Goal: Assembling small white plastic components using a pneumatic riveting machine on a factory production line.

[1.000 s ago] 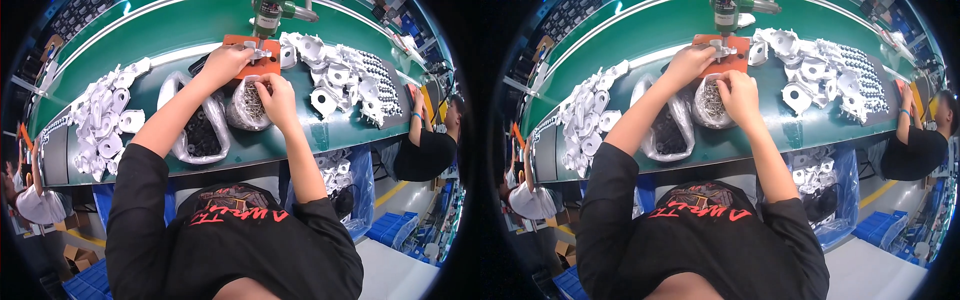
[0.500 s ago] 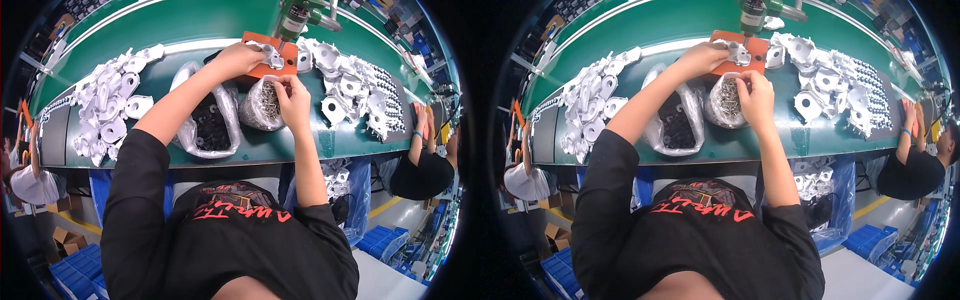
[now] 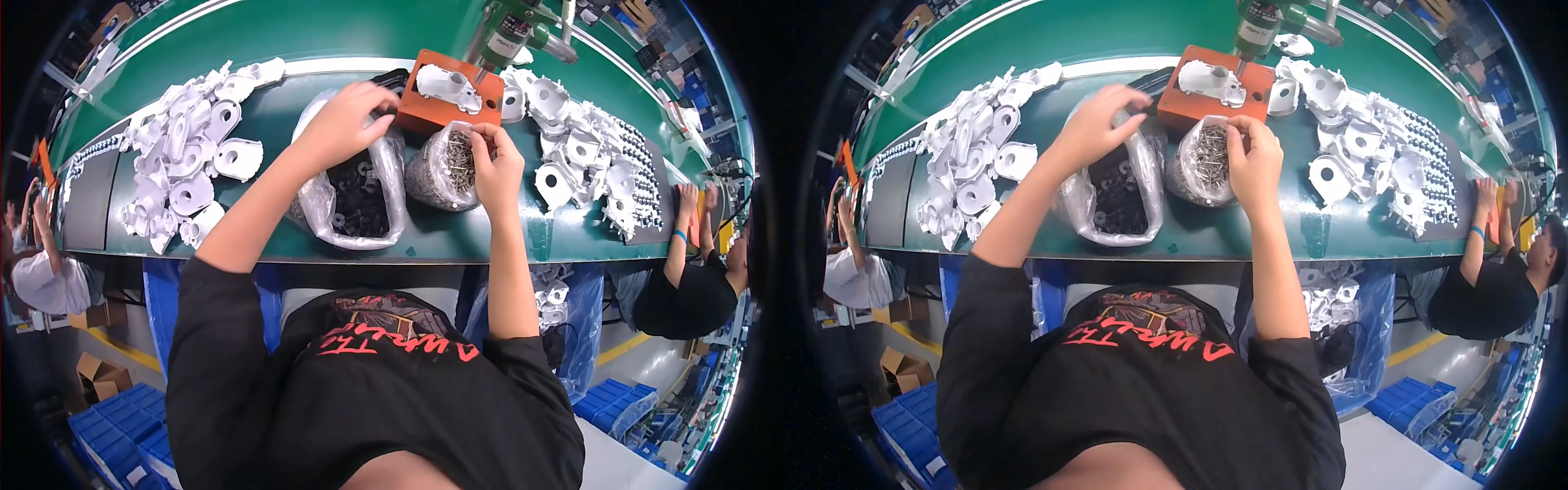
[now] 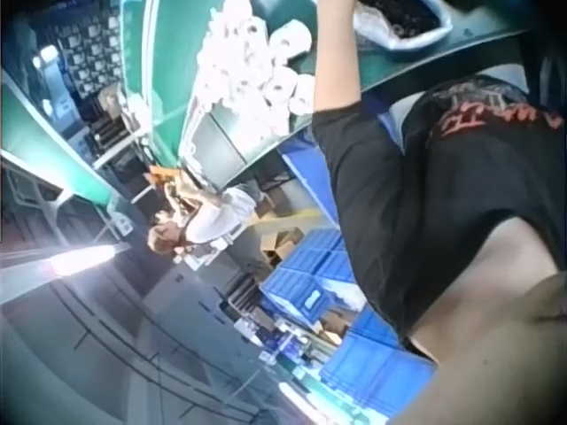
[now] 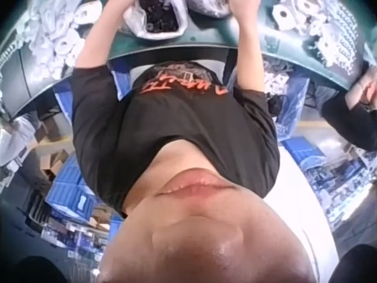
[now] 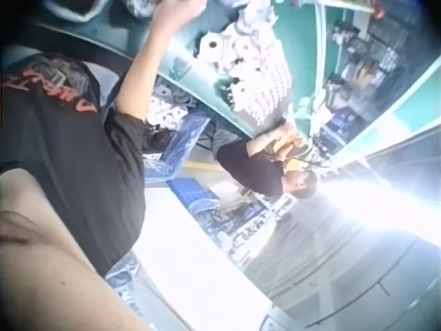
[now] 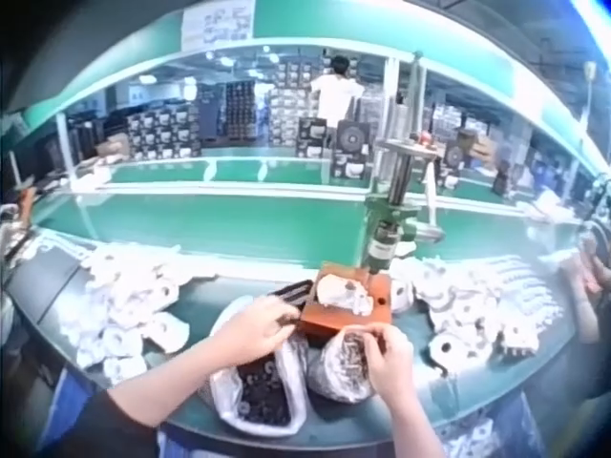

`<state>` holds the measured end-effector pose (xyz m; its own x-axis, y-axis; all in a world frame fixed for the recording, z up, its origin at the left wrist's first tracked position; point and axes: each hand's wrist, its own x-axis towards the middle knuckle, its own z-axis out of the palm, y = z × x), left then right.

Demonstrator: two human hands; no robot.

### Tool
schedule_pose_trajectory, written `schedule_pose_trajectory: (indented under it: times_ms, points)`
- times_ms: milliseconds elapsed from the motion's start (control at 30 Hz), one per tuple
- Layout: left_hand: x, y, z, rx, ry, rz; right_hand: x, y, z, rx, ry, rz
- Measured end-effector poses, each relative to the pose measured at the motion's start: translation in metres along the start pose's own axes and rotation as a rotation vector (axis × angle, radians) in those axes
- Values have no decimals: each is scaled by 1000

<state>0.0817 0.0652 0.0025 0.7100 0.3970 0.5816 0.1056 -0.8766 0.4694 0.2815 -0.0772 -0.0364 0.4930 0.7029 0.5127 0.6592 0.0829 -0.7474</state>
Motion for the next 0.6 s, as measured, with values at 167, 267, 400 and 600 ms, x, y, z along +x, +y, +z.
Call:
schedule_pose_trajectory:
  times_ms: [167,267,400,600]
  points:
    - [-48,20,-22,-36,-251,-157,1,-7,-3,41,45,9]
    - [-63,21,-13,120,-246,-94,0,-9,-2,49,40,34]
    - [-63,30,2,303,-287,-108,-1,-12,-2,61,55,56]
    - [-65,26,11,327,-236,-142,-2,-8,-2,31,70,4]
